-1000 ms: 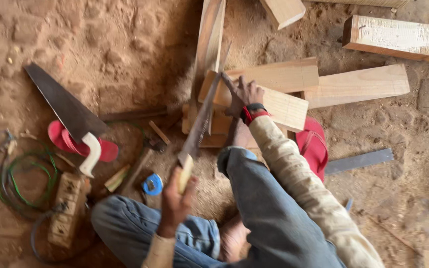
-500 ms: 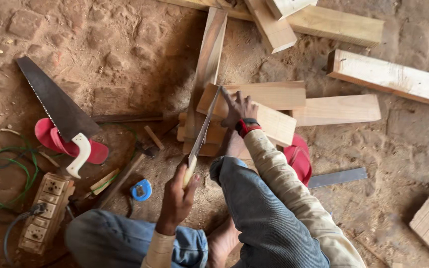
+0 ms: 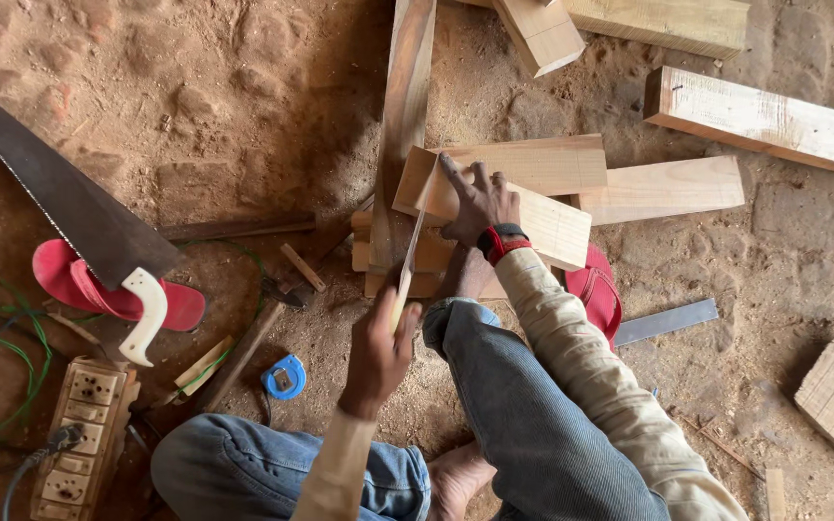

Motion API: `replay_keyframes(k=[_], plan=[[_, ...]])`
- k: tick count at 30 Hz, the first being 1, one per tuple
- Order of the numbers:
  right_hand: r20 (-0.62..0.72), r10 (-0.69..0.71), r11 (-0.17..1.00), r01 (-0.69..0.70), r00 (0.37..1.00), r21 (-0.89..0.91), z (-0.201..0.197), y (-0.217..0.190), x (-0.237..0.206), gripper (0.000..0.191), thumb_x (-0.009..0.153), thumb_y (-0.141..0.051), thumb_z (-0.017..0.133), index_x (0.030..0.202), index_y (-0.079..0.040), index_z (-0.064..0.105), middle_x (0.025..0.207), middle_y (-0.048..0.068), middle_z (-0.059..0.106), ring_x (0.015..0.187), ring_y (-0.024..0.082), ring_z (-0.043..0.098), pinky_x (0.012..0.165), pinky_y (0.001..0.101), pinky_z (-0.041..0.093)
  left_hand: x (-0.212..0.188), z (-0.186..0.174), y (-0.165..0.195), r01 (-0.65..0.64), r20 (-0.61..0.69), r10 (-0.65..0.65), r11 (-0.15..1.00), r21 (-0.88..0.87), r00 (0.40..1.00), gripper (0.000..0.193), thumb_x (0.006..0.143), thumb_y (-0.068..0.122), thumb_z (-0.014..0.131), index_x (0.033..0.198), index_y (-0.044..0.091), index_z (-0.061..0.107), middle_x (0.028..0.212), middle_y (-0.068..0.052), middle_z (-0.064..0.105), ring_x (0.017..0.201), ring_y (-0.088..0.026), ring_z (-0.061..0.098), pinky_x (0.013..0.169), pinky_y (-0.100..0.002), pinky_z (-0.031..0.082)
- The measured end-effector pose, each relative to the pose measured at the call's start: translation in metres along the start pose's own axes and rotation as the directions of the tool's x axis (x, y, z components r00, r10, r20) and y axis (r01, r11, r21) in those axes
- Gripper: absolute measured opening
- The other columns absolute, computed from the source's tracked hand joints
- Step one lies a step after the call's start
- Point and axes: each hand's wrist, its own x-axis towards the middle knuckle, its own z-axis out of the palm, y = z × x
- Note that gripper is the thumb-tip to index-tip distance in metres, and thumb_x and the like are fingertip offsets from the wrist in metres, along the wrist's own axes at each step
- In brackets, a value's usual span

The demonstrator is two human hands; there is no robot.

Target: The person sits on the floor and uses a hand saw to cut a small wooden block placed on a larger plank. They hold the wood steady with one hand while sawing with the other, producing sawdust as they work.

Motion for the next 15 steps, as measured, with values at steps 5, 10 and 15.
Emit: replay_keyframes(k=[5, 10, 15], plan=[[-0.014, 0.001, 1.0, -0.001, 1.0, 0.01, -0.01, -0.005, -0.003, 0.127, 0.054, -0.047, 0.096, 0.159, -0.047, 0.025, 0.144, 0.008, 0.046, 0.123, 0.04, 0.051, 0.088, 0.0596, 0.051, 0.081, 0.044, -0.023, 0.101, 0.022, -0.101, 0.995, 0.015, 0.995, 0.025, 0.106, 0.018, 0.059, 0.122, 0.0, 0.062, 0.077, -0.016, 0.072, 0.064, -0.025, 0.074, 0.051, -0.035, 0.057], [0.003, 0.025, 1.0, -0.025, 1.0, 0.013, -0.015, -0.009, -0.001, 0.126, 0.056, -0.051, 0.095, 0.159, -0.048, 0.022, 0.143, 0.01, 0.045, 0.125, 0.041, 0.049, 0.092, 0.0604, 0.048, 0.082, 0.043, -0.011, -0.078, -0.042, 0.078, 0.997, 0.003, 0.996, 0.024, 0.107, 0.014, 0.057, 0.125, -0.002, 0.059, 0.095, -0.024, 0.074, 0.084, -0.034, 0.077, 0.064, -0.038, 0.063], [0.073, 0.056, 0.998, -0.057, 0.996, 0.013, -0.007, -0.007, 0.003, 0.127, 0.057, -0.047, 0.095, 0.16, -0.049, 0.021, 0.145, 0.011, 0.043, 0.128, 0.042, 0.048, 0.095, 0.0608, 0.048, -0.062, -0.028, 0.053, 0.005, -0.025, -0.005, 1.0, -0.01, 1.0, 0.047, 0.103, 0.008, 0.054, 0.148, -0.001, 0.047, 0.129, -0.031, 0.067, 0.111, -0.043, 0.072, 0.086, -0.043, 0.063]])
